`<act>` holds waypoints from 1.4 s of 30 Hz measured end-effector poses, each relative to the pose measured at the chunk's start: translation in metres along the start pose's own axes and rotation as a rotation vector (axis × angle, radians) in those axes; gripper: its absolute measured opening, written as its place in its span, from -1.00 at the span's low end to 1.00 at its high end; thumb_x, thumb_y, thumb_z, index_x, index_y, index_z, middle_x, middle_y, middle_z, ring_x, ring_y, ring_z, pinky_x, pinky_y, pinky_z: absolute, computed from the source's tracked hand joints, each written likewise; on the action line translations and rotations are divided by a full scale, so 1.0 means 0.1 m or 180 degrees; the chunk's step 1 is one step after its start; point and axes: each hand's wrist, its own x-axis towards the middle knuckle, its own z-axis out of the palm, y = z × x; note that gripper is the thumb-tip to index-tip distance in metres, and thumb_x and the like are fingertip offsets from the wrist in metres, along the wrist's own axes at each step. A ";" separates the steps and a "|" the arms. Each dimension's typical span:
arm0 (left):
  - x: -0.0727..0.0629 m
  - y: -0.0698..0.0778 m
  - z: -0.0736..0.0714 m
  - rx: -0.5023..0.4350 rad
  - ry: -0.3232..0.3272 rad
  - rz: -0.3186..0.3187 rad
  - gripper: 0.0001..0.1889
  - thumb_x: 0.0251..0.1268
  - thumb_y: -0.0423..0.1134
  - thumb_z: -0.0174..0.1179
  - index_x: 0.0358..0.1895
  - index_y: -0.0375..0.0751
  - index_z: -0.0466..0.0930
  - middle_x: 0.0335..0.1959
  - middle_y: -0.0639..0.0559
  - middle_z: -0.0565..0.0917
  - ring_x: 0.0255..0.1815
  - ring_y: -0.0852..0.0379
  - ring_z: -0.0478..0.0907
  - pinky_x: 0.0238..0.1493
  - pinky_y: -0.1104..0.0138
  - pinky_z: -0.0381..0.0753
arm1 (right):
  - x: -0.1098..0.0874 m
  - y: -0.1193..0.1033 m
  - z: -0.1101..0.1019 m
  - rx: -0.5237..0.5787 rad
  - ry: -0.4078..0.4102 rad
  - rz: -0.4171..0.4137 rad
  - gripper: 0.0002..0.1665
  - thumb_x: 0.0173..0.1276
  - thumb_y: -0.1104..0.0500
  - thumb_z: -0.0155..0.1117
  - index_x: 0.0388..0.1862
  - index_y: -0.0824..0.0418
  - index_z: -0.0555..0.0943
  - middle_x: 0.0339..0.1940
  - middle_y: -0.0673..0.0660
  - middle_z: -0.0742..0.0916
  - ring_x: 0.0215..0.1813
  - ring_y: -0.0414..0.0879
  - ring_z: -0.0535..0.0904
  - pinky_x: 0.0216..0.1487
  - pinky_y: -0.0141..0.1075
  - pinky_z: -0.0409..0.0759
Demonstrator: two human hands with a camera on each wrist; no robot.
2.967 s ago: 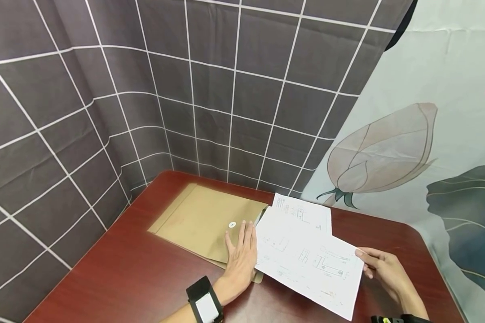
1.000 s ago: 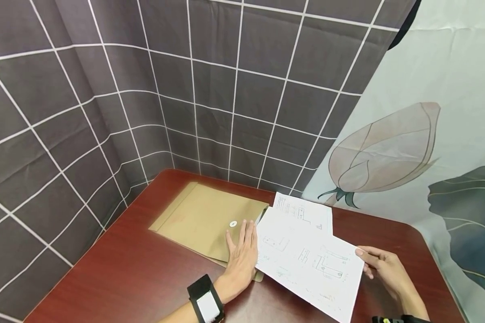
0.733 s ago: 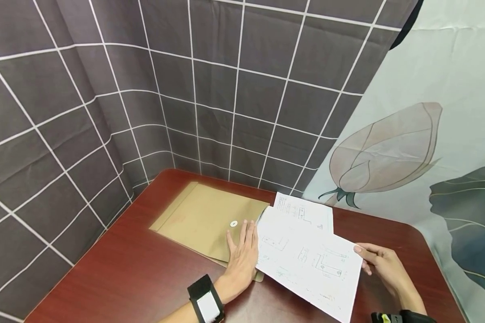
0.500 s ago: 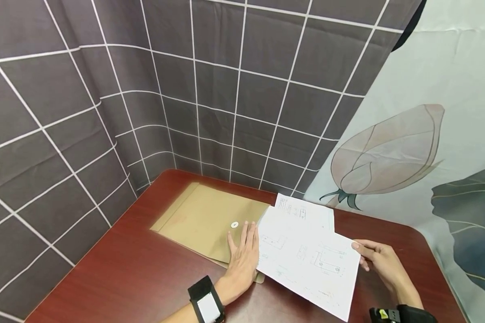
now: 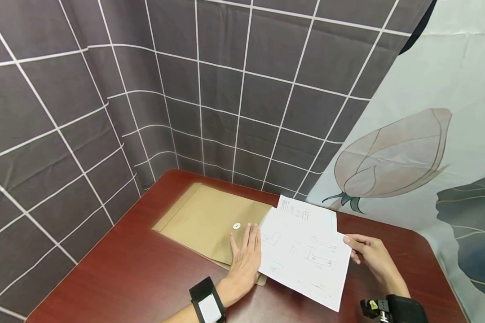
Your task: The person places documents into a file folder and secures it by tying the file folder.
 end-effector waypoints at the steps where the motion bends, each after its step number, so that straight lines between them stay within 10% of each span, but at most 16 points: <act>1: 0.00 0.00 0.00 0.0004 0.0005 -0.0006 -0.19 0.04 -0.35 0.30 0.42 -0.37 0.17 0.47 -0.19 0.13 0.50 -0.13 -0.08 0.22 -0.30 0.08 | 0.01 -0.01 0.01 0.0009 -0.0008 -0.0010 -0.28 0.41 -0.07 0.15 0.24 0.51 0.37 -0.49 0.13 0.58 -0.51 -0.07 0.47 -0.47 -0.22 0.41; 42: -0.05 0.00 0.03 -0.0089 0.0131 0.0060 -0.13 -0.07 -0.31 0.38 0.40 -0.38 0.20 0.45 -0.22 0.17 0.49 -0.11 -0.02 0.21 -0.32 0.08 | 0.39 -0.34 0.46 0.0048 -0.0040 -0.0238 -0.37 0.38 -0.01 0.21 0.18 0.49 0.43 -0.57 0.08 0.50 -0.56 -0.12 0.42 -0.53 -0.31 0.37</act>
